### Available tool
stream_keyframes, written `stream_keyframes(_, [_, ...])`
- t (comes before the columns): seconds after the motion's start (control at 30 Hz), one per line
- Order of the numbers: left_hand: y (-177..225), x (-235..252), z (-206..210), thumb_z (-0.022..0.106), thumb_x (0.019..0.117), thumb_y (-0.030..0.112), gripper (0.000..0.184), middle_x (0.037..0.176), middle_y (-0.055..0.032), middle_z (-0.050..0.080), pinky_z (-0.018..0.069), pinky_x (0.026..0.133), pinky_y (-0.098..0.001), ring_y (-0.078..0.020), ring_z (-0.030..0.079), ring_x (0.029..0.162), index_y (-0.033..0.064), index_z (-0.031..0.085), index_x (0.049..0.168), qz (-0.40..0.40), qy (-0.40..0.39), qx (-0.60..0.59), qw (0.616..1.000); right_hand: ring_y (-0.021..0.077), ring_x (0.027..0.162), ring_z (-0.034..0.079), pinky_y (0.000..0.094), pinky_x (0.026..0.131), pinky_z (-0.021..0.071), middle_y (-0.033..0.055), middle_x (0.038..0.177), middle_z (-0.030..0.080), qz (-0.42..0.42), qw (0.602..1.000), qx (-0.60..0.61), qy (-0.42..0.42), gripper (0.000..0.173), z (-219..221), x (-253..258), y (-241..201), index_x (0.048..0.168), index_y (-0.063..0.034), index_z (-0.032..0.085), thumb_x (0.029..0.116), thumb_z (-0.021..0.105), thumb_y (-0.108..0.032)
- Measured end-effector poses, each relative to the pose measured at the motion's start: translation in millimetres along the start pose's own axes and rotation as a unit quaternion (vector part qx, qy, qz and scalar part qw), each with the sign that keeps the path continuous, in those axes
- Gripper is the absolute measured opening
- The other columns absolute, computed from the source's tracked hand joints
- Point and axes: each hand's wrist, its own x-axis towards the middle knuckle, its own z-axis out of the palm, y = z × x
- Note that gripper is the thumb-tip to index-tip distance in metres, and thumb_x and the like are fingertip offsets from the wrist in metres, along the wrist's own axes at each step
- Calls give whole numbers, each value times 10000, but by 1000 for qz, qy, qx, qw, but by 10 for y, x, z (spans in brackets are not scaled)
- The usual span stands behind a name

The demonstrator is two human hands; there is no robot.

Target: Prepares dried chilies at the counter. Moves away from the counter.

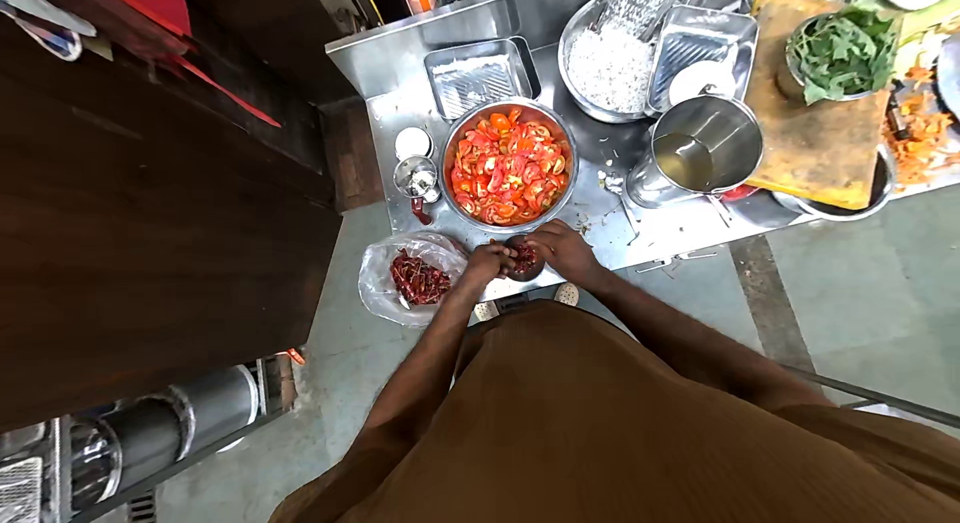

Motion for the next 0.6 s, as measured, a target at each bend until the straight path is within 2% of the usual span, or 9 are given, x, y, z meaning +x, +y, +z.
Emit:
stream_keyframes(0.1, [-62, 50, 73, 423, 1085, 31, 297, 997, -91, 740, 587, 738, -328, -133, 683, 755, 15, 656, 1269, 37, -18, 25, 999, 273, 1092, 672, 432, 1008, 536, 98, 1090, 731, 63, 995, -21, -71, 264, 54, -10, -31, 1177, -106, 755, 1023, 547, -55])
stream_keyframes(0.17, [-97, 64, 95, 430, 1061, -19, 330, 1042, -100, 747, 603, 758, -334, -145, 708, 783, 24, 628, 1321, 50, -10, 32, 998, 279, 1125, 679, 455, 1023, 534, 87, 1140, 744, 88, 990, -41, -99, 319, 96, -16, -45, 1235, -146, 737, 1007, 546, -29])
stream_keyframes(0.23, [-93, 30, 88, 500, 1050, 3, 322, 1031, -112, 750, 628, 749, -351, -176, 735, 774, 30, 569, 1363, 63, 10, 51, 997, 259, 1165, 666, 453, 1045, 522, 61, 1188, 736, 103, 988, -34, -113, 310, 123, -18, -49, 1282, -179, 712, 1038, 538, -101])
stream_keyframes(0.33, [-37, -43, 83, 603, 1032, 71, 257, 961, -94, 750, 643, 732, -363, -182, 742, 740, 27, 570, 1283, 79, 31, 113, 990, 238, 1211, 645, 445, 1075, 506, 50, 1262, 711, 97, 986, -1, -138, 290, 117, -5, -80, 1304, -168, 702, 1052, 570, -225])
stream_keyframes(0.4, [-1, -73, 92, 629, 1019, 79, 194, 954, -90, 748, 646, 737, -366, -179, 741, 742, 18, 626, 1204, 83, 32, 143, 986, 261, 1191, 657, 463, 1058, 514, 73, 1247, 720, 77, 985, 2, -153, 249, 96, 13, -146, 1215, -109, 741, 1022, 603, -185])
stream_keyframes(0.5, [50, -81, 96, 663, 1004, 115, 149, 937, -77, 757, 651, 742, -371, -169, 747, 746, 35, 684, 1128, 81, 36, 179, 980, 250, 1058, 700, 482, 936, 570, 49, 1102, 750, 62, 984, -36, -162, 180, 100, 39, -187, 1018, -118, 773, 1010, 599, -162])
stream_keyframes(0.6, [67, -71, 79, 707, 978, 222, 149, 893, -54, 755, 630, 793, -430, -175, 736, 783, 92, 741, 1043, 118, 61, 252, 959, 239, 1006, 706, 484, 876, 575, 35, 982, 749, 77, 981, -68, -163, 197, 123, 29, -151, 928, -127, 750, 998, 588, -215])
